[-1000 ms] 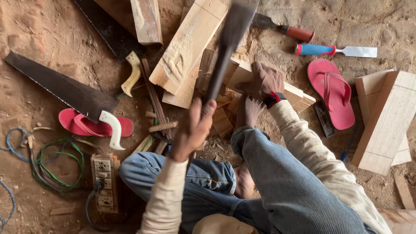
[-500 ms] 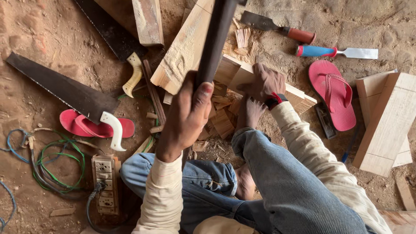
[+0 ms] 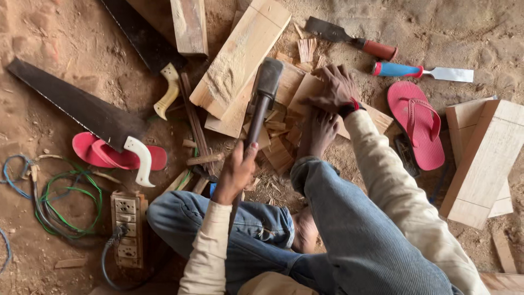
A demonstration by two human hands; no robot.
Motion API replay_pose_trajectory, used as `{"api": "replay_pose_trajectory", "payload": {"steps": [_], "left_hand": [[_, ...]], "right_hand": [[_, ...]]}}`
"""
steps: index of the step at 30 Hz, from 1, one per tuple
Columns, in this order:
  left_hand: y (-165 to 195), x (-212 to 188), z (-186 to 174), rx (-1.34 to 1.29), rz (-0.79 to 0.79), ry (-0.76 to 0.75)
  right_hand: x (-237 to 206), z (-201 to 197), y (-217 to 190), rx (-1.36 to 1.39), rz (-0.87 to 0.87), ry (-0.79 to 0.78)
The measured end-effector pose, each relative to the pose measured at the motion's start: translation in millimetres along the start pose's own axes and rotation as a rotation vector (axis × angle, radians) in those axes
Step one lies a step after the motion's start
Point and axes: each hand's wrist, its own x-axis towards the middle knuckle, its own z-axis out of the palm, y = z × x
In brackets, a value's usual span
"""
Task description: The person sits on the floor and uses a chisel and mallet to carve a rectangular wooden block. They repeatedly strike the chisel to remove wood shavings and shape the piece.
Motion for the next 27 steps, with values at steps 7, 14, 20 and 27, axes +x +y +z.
{"api": "replay_pose_trajectory", "payload": {"steps": [7,14,20,27], "left_hand": [[-20.8,1.6,14.9,0.07,0.078,0.057],[-36.8,11.1,17.1,0.017,0.091,0.081],[-35.9,13.7,18.5,0.039,0.083,0.07],[-37.3,19.5,19.9,0.061,0.138,0.113]], "right_hand": [[0.4,19.0,9.9,-0.127,0.05,0.002],[35.3,21.4,-1.3,-0.056,0.139,-0.189],[68.7,32.8,0.9,0.087,0.104,-0.256],[73.0,0.3,-6.4,0.245,-0.05,-0.08]]}}
